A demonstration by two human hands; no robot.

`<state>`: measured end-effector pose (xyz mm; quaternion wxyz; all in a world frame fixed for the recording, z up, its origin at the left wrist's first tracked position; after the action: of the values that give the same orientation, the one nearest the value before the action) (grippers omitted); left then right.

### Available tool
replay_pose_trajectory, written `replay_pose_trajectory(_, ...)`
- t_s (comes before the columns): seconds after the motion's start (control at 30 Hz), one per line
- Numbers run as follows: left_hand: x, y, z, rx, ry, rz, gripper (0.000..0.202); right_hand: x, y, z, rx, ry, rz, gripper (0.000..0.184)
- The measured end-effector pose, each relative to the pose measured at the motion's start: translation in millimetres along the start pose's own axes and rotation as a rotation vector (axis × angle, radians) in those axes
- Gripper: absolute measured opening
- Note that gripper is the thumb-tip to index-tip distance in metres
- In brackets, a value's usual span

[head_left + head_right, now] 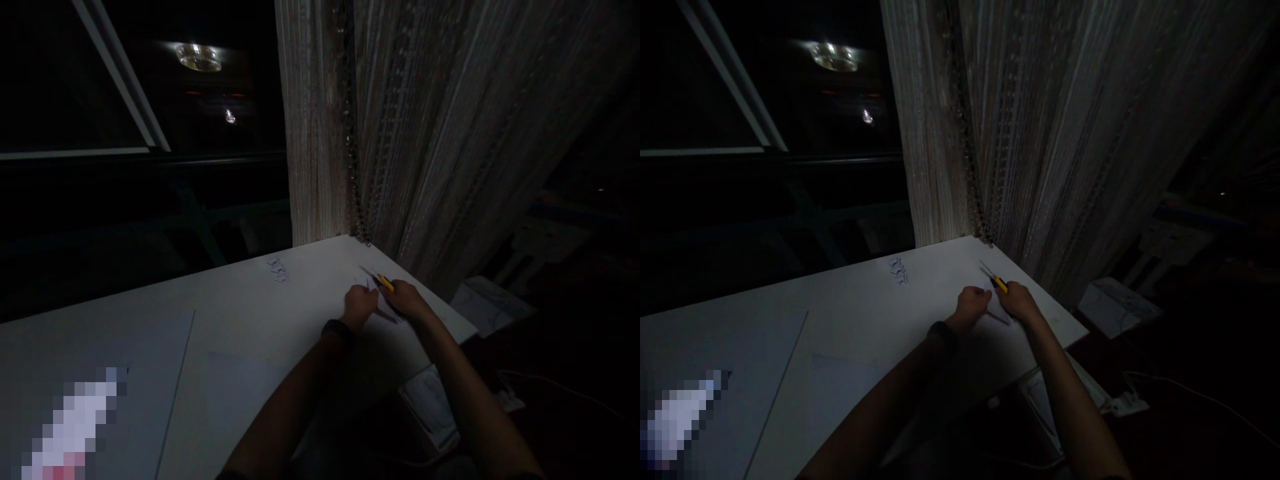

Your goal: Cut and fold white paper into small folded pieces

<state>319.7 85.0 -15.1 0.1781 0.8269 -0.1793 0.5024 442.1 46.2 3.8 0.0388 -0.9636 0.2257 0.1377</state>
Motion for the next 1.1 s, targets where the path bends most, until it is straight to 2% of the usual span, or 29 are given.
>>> replay_pose_trajectory(0.07,2,7,-10.0,0.062,-0.1,0.059,0.043,2,-2,5,-0.02,0.01,0.012,0.038)
replay_pose_trajectory(0.13,6,14,-13.0,0.055,-0.181,0.164,0.05,3,-4,6,-0.039,0.015,0.014,0.039)
replay_pose_trajectory(0.23,-7,18,-6.3,-0.058,-0.156,0.129,0.03,0,-4,3,-0.044,0.013,0.004,0.039)
replay_pose_trajectory(0.3,-16,18,-3.2,-0.072,-0.093,0.075,0.021,-1,-2,-2,-0.028,0.005,0.008,0.039)
replay_pose_trajectory(0.4,-23,17,-0.9,-0.041,-0.017,0.041,0.024,-5,2,-5,0.002,0.02,0.011,0.04)
replay_pose_trajectory(0.5,-20,20,1.3,-0.064,0.016,0.079,0.029,-7,4,0,-0.018,0.063,0.023,0.039)
replay_pose_trajectory(0.57,-13,24,-2.4,-0.044,-0.063,0.163,0.028,-6,5,4,-0.044,0.081,0.048,0.04)
replay_pose_trajectory(0.7,3,40,-12.4,0.072,-0.38,0.39,0.027,-10,12,2,-0.026,0.039,0.058,0.045)
replay_pose_trajectory(0.87,5,61,-7.7,-0.007,-0.589,0.507,0.028,-31,34,-14,0.167,0.068,0.044,0.038)
replay_pose_trajectory(0.93,8,72,-15.9,0.023,-0.623,0.553,0.028,-46,43,-13,0.212,0.15,0.003,0.035)
replay_pose_trajectory(1.0,12,85,-32.2,0.035,-0.644,0.611,0.027,-58,49,-8,0.242,0.245,-0.034,0.036)
replay_pose_trajectory(1.07,8,98,-57.6,0.014,-0.707,0.62,0.031,-66,52,-4,0.265,0.31,-0.07,0.038)
replay_pose_trajectory(1.1,4,105,-75.9,0.035,-0.737,0.606,0.033,-67,53,-1,0.272,0.324,-0.087,0.039)
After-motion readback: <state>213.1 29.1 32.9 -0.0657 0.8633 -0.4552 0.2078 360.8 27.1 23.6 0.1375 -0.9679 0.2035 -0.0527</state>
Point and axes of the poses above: each hand's wrist, its own y-axis away from the middle knuckle, its own z-axis out of the palm, x = y × z, the point moved 7 cm from there along -y, towards the middle knuckle
